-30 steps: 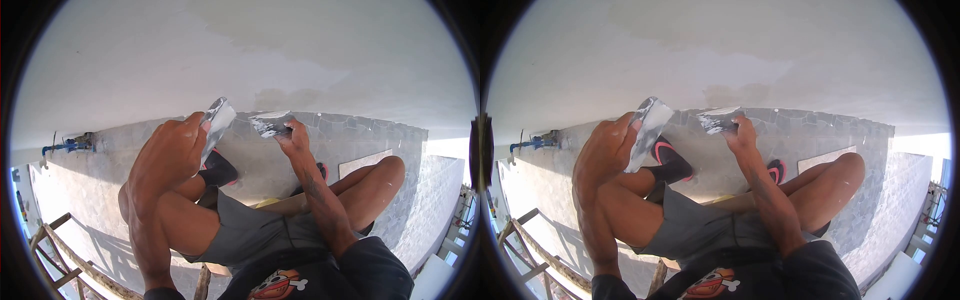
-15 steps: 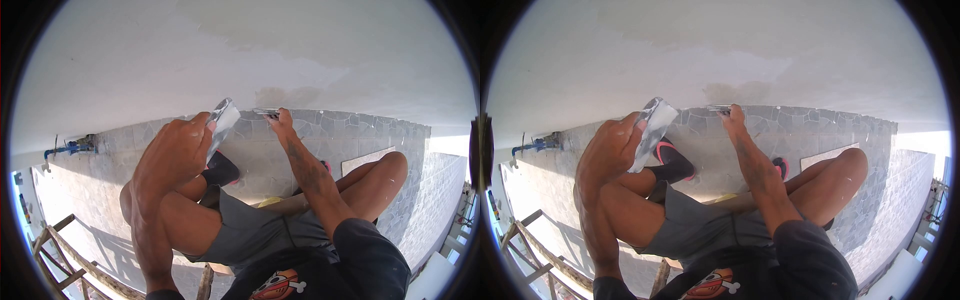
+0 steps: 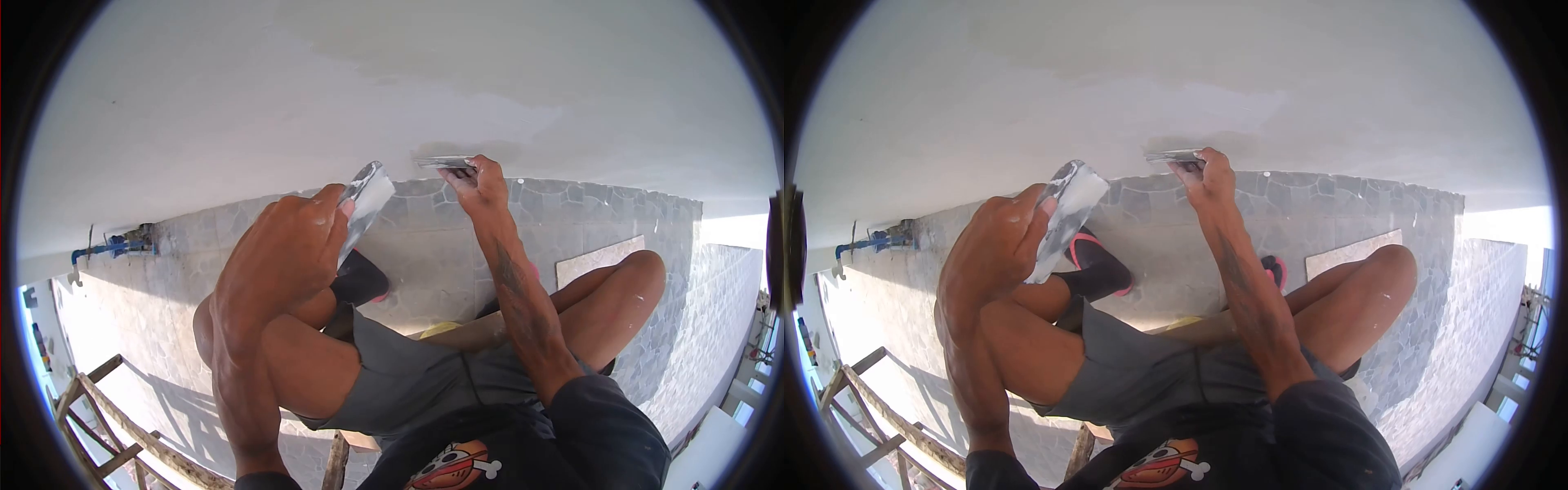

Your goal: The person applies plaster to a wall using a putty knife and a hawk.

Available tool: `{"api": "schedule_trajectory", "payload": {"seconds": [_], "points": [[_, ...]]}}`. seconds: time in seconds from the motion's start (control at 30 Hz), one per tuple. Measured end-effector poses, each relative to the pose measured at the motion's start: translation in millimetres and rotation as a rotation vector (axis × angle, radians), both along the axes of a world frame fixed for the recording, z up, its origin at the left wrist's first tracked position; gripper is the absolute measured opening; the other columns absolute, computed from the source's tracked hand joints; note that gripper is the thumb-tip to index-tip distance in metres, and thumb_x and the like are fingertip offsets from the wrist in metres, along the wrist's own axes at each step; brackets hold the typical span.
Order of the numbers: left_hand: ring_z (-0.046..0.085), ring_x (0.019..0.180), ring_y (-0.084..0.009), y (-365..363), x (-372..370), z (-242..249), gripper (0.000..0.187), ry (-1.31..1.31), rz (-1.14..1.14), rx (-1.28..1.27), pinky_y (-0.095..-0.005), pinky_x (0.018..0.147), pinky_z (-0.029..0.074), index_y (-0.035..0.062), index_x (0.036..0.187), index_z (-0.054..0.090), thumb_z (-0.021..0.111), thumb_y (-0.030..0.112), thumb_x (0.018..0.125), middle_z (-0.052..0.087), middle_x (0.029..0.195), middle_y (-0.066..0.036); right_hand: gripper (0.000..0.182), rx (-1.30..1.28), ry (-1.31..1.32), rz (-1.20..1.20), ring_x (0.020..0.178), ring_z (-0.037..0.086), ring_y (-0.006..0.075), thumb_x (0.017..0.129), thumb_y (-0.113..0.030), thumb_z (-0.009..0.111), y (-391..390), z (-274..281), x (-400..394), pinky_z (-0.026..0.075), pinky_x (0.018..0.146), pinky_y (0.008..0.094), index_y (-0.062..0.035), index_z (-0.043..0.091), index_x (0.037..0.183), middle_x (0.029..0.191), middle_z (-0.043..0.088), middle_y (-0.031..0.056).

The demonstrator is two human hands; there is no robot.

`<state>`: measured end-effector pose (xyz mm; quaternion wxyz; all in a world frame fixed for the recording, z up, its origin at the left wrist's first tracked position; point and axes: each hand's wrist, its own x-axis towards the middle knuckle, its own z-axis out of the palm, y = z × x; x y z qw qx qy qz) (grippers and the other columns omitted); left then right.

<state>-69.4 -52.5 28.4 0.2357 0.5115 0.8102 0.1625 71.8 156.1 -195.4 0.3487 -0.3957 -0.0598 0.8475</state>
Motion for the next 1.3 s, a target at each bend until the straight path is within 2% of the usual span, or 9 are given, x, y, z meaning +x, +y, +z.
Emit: {"api": "schedule_trajectory", "payload": {"seconds": [0.27, 0.5, 0.63, 0.77, 0.87, 0.97, 1.07, 1.2, 1.3], "points": [[0.050, 0.062, -0.0465, -0.4, -5.2, 0.0, 0.028, -0.009, 0.012, 0.007, -0.0483, 0.060, 0.040, -0.0056, 0.089, 0.055, 0.045, 0.017, 0.101, 0.053, 0.064, -0.027, 0.052, 0.190, 0.141, -0.004, 0.126, 0.046, 0.0450, 0.077, -0.001, 0.049, -7.6, 59.0, 48.3, 0.036, 0.110, 0.0583, 0.0161, 0.039, 0.126, 0.131, 0.048, 0.0276], [0.050, 0.059, -0.0461, 5.4, -2.5, 5.1, 0.027, -0.029, 0.019, -0.011, -0.0485, 0.059, 0.039, -0.0050, 0.087, 0.055, 0.045, 0.016, 0.100, 0.051, 0.061, -0.027, 0.040, 0.039, -0.113, 0.162, 0.122, 0.051, 0.0389, 0.080, -0.004, 0.051, -11.2, -142.6, 64.3, 0.037, 0.108, 0.0544, 0.0077, 0.049, 0.118, 0.127, 0.052, 0.0246], [0.050, 0.059, -0.0459, 5.1, -3.5, 4.5, 0.027, -0.057, 0.024, -0.035, -0.0482, 0.059, 0.040, -0.0048, 0.087, 0.055, 0.045, 0.017, 0.100, 0.051, 0.061, -0.027, 0.038, 1.110, -0.832, 0.600, 0.104, 0.064, 0.0305, 0.081, -0.007, 0.068, -14.1, -257.2, 54.2, 0.049, 0.096, 0.0420, 0.0065, 0.051, 0.113, 0.112, 0.062, 0.0192], [0.050, 0.060, -0.0458, 3.6, -3.7, 0.3, 0.027, -0.087, 0.032, -0.003, -0.0481, 0.059, 0.040, -0.0045, 0.089, 0.056, 0.045, 0.017, 0.100, 0.052, 0.062, -0.026, 0.040, 1.396, -1.013, 0.527, 0.083, 0.071, 0.0201, 0.075, -0.007, 0.082, -18.3, -250.9, 24.1, 0.056, 0.077, 0.0311, 0.0046, 0.055, 0.103, 0.092, 0.070, 0.0116], [0.051, 0.061, -0.0457, 0.9, -6.1, -3.5, 0.026, -0.026, -0.016, 0.035, -0.0482, 0.059, 0.040, -0.0043, 0.090, 0.056, 0.045, 0.017, 0.100, 0.052, 0.062, -0.026, 0.032, 1.425, -1.090, 0.571, 0.085, 0.071, 0.0181, 0.076, -0.005, 0.080, -10.3, -226.9, 8.2, 0.056, 0.076, 0.0302, 0.0031, 0.058, 0.098, 0.090, 0.071, 0.0127], [0.051, 0.060, -0.0456, 1.3, -5.8, -0.8, 0.025, -0.036, 0.028, -0.030, -0.0483, 0.060, 0.040, -0.0044, 0.090, 0.056, 0.045, 0.016, 0.100, 0.052, 0.062, -0.026, 0.038, 1.152, -1.028, 0.598, 0.077, 0.071, 0.0189, 0.074, -0.008, 0.084, 2.3, -225.8, -6.7, 0.056, 0.076, 0.0284, 0.0043, 0.059, 0.100, 0.086, 0.071, 0.0109], [0.051, 0.060, -0.0456, 0.1, -5.5, 2.3, 0.025, -0.027, 0.009, -0.018, -0.0487, 0.060, 0.040, -0.0046, 0.089, 0.056, 0.046, 0.016, 0.099, 0.052, 0.061, -0.026, 0.035, 1.073, -0.870, 0.679, 0.096, 0.069, 0.0274, 0.084, -0.010, 0.071, 8.0, -178.4, -0.5, 0.054, 0.090, 0.0351, 0.0080, 0.055, 0.109, 0.103, 0.068, 0.0189], [0.051, 0.061, -0.0457, -0.3, -2.1, 1.9, 0.025, 0.000, 0.023, -0.005, -0.0492, 0.060, 0.040, -0.0048, 0.088, 0.055, 0.047, 0.016, 0.100, 0.051, 0.061, -0.026, 0.033, 0.442, -0.178, 0.321, 0.123, 0.051, 0.0391, 0.090, -0.008, 0.045, 18.1, -126.1, -3.4, 0.042, 0.107, 0.0519, 0.0115, 0.049, 0.117, 0.128, 0.053, 0.0276], [0.051, 0.062, -0.0459, 0.0, -1.3, 1.5, 0.025, -0.016, 0.042, -0.019, -0.0493, 0.061, 0.040, -0.0048, 0.088, 0.055, 0.047, 0.016, 0.100, 0.051, 0.061, -0.026, 0.037, 0.069, 0.062, 0.095, 0.130, 0.042, 0.0443, 0.087, -0.004, 0.037, 9.9, -55.0, 4.7, 0.034, 0.112, 0.0612, 0.0131, 0.047, 0.118, 0.134, 0.046, 0.0296]]}}
